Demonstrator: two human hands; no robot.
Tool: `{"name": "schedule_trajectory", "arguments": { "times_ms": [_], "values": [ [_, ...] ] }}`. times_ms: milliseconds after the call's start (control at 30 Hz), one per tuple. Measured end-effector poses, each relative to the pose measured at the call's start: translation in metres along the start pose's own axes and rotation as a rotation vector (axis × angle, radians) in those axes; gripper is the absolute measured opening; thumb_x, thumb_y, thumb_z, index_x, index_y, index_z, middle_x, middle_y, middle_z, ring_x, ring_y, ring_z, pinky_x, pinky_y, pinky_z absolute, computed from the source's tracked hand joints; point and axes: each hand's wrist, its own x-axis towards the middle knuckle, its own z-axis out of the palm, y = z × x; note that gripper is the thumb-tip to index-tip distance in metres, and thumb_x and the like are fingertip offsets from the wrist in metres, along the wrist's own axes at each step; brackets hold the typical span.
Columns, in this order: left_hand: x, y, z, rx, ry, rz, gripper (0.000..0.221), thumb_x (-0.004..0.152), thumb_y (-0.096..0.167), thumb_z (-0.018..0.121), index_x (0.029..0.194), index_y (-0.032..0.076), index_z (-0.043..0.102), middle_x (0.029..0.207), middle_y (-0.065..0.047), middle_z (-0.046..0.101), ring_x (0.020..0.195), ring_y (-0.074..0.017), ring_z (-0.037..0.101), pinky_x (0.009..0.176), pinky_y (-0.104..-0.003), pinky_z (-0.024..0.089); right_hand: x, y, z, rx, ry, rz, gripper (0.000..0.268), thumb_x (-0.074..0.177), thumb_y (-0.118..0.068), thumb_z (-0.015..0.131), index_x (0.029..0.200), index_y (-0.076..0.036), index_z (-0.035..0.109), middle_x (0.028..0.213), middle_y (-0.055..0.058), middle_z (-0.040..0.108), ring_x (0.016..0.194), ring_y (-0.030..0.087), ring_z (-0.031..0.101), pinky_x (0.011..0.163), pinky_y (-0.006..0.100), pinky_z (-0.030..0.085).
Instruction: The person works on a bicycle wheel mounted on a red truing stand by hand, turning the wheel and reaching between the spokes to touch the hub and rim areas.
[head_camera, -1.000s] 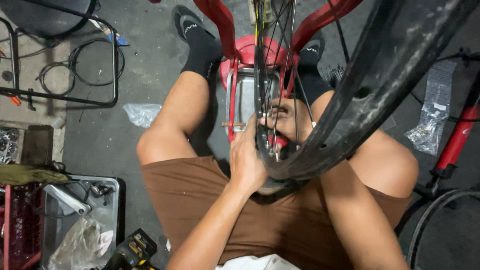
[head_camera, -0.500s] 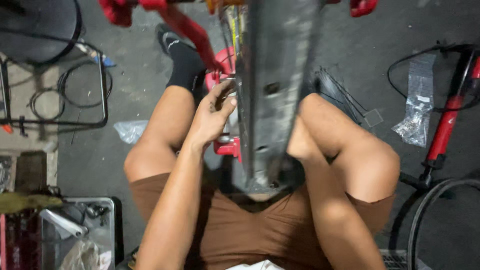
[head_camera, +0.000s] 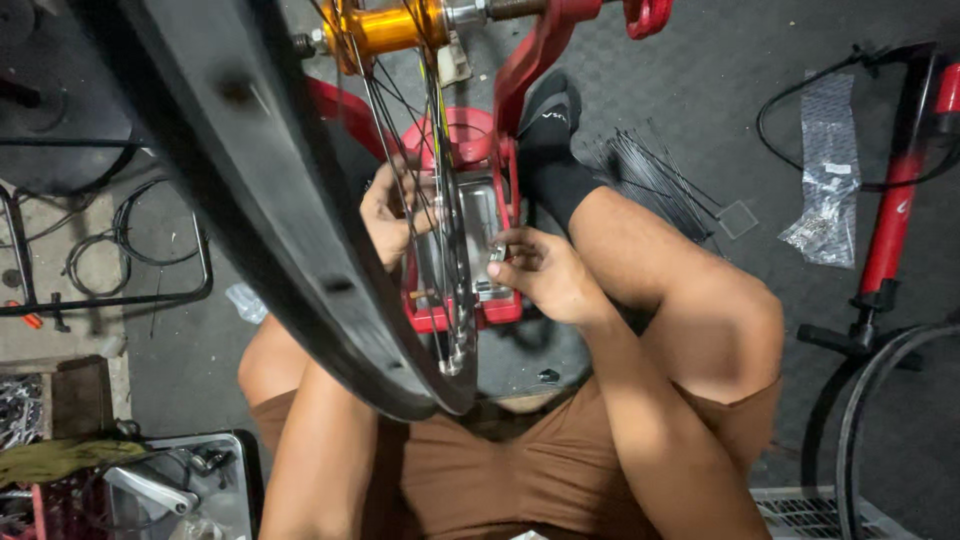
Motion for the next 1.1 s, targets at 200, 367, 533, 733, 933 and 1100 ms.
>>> {"name": "schedule_trajectory", "arguments": {
  "times_ms": [200, 367, 533, 733, 933, 1100],
  "values": [
    [0.006, 0.031, 0.001, -0.319, -0.233, -0.122, 0.096, 0.081, 0.016, 0.083, 0.161, 0.007, 0.03, 0.16, -0.009, 0.048, 0.151, -0.0241, 0.044, 0.12, -0.042, 0.038, -0.003, -0.006, 0.001, 0.014, -0.003, 0.036, 0.04, 0.089, -0.014, 0.077, 0.125, -0.002, 0.065, 0.089, 0.0, 0.067, 0.084, 0.009, 0.066, 0.075, 0.025, 0.055],
    [-0.002, 0.038, 0.002, -0.099, -0.268, -0.037, 0.098, 0.082, 0.011, 0.083, 0.163, -0.002, 0.03, 0.16, -0.017, 0.049, 0.152, -0.0285, 0.044, 0.128, -0.04, 0.031, 0.0, -0.005, 0.003, 0.026, -0.004, 0.017, 0.04, 0.089, -0.015, 0.077, 0.124, -0.002, 0.064, 0.087, 0.001, 0.068, 0.08, 0.008, 0.065, 0.07, 0.024, 0.054],
    [-0.003, 0.03, -0.003, -0.103, -0.183, -0.046, 0.097, 0.081, 0.011, 0.085, 0.16, -0.004, 0.03, 0.154, -0.017, 0.051, 0.145, -0.0264, 0.047, 0.122, -0.04, 0.036, 0.001, -0.004, 0.005, -0.008, 0.007, -0.01, 0.038, 0.091, -0.014, 0.077, 0.124, -0.001, 0.065, 0.088, -0.001, 0.066, 0.079, 0.006, 0.062, 0.069, 0.023, 0.051],
    [-0.008, 0.045, 0.011, -0.023, -0.026, -0.062, 0.093, 0.081, 0.01, 0.085, 0.156, -0.006, 0.032, 0.144, -0.017, 0.056, 0.128, -0.0228, 0.056, 0.11, -0.039, 0.046, 0.001, -0.006, 0.005, 0.041, 0.011, 0.031, 0.037, 0.09, -0.014, 0.077, 0.122, -0.001, 0.065, 0.08, -0.003, 0.061, 0.069, 0.006, 0.055, 0.059, 0.024, 0.044],
    [-0.039, 0.042, 0.012, -0.325, -0.064, -0.15, 0.068, 0.097, 0.014, 0.07, 0.153, -0.009, 0.039, 0.138, -0.014, 0.063, 0.118, -0.0222, 0.066, 0.101, -0.034, 0.054, 0.002, 0.002, 0.005, -0.02, 0.028, -0.008, 0.035, 0.089, -0.012, 0.078, 0.121, -0.002, 0.066, 0.084, -0.003, 0.061, 0.076, 0.006, 0.058, 0.066, 0.025, 0.051],
    [-0.032, 0.028, 0.013, -0.134, -0.09, -0.068, 0.073, 0.092, 0.004, 0.076, 0.155, -0.005, 0.038, 0.136, -0.011, 0.062, 0.121, -0.0169, 0.062, 0.107, -0.032, 0.05, 0.0, -0.003, 0.005, 0.001, 0.034, -0.01, 0.034, 0.088, -0.012, 0.078, 0.118, -0.002, 0.065, 0.086, -0.002, 0.065, 0.077, 0.007, 0.06, 0.066, 0.025, 0.051]
  ]
}}
